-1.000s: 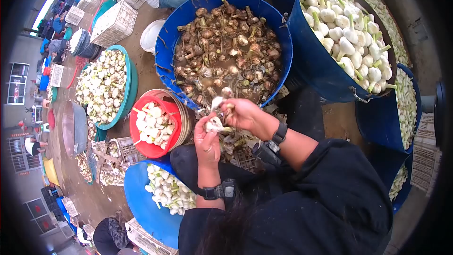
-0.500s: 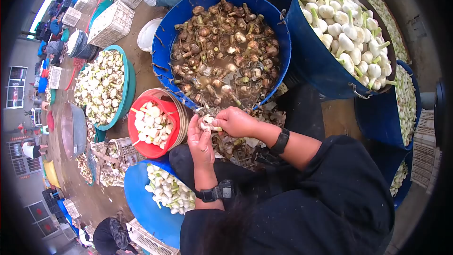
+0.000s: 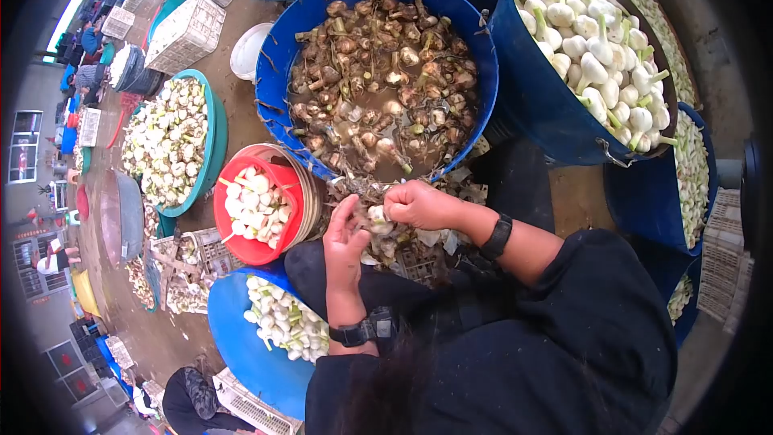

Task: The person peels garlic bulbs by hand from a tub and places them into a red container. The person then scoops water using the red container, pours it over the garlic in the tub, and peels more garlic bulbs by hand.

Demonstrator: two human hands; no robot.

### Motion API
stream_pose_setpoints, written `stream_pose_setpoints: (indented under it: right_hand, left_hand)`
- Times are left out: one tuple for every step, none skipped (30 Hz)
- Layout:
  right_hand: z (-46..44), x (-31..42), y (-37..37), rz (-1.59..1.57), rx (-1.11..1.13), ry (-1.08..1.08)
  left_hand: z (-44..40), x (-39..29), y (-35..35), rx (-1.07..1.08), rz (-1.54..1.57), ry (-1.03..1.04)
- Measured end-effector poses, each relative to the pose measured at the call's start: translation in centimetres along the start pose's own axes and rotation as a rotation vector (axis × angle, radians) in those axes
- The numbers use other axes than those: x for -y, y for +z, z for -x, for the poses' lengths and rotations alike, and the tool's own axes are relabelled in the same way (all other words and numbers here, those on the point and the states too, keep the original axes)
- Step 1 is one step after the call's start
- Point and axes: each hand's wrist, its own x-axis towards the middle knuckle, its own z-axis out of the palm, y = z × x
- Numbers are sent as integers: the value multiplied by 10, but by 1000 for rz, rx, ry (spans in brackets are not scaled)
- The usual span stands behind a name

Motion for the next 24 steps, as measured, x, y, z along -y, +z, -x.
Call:
stream_pose_setpoints:
  right_hand:
    - [-1, 5, -3, 116, 28, -24]
    - [-2, 9, -4, 112, 31, -23]
    - [-4, 14, -4, 216, 36, -54]
    - [-6, 19, -4, 322, 40, -87]
    - [-6, 27, -5, 224, 49, -76]
    - [-6, 27, -5, 224, 47, -78]
    - [-6, 27, -5, 56, 65, -44]
    - [-6, 26, -5, -112, 83, -10]
    - [-4, 22, -5, -113, 83, -9]
    - [1, 14, -6, -123, 155, 4]
    - [7, 6, -7, -134, 230, 19]
    - [14, -3, -8, -135, 236, 22]
    - [21, -11, -10, 89, 280, -18]
    - [25, -17, -9, 313, 323, -61]
    - [31, -9, -8, 661, 293, 10]
    - [31, -10, -4, 660, 296, 9]
    - [28, -10, 2, 707, 151, -23]
    - [23, -9, 7, 753, 5, -54]
    - [15, 1, 14, 567, -141, -154]
    - [6, 12, 20, 567, -147, -152]
    - [-4, 21, 24, 439, -97, -162]
    - [-14, 27, 27, 312, -47, -172]
    - [-24, 25, 27, 290, -23, -128]
    - [-36, 17, 27, 266, 3, -82]
  left_hand:
    - [-1, -3, -3, 69, -65, -29]
    - [-3, -4, -2, 67, -68, -32]
    - [-5, -6, -2, 124, -283, 59]
    - [-8, -8, 0, 182, -497, 153]
    - [-8, -10, 6, 102, -417, 138]
    - [-7, -11, 12, 104, -418, 140]
    - [-5, -11, 17, -34, 36, 17]
    - [-4, -11, 21, -172, 490, -109]
    - [-3, -6, 20, -225, 638, -143]
    - [-4, -1, 16, -227, 638, -144]
    - [-4, 3, 9, -267, 796, -192]
    - [-4, 7, 2, -307, 953, -237]
    - [-6, 6, -5, -397, 987, -258]
    - [-7, 5, -10, -466, 911, -270]
    - [-8, 5, -16, -472, 823, -236]
    - [-8, 5, -20, -473, 732, -208]
    - [-7, 6, -20, -472, 731, -210]
    - [-8, -3, -11, -506, 596, -184]
    - [-9, -7, -4, -537, 459, -158]
    - [-10, -6, -1, -531, 459, -161]
    - [-11, -5, 2, -566, 405, -128]
    - [-14, -4, 3, -599, 352, -94]
    - [-19, -7, -6, -702, 201, -34]
    - [-25, -13, -24, -806, 49, 26]
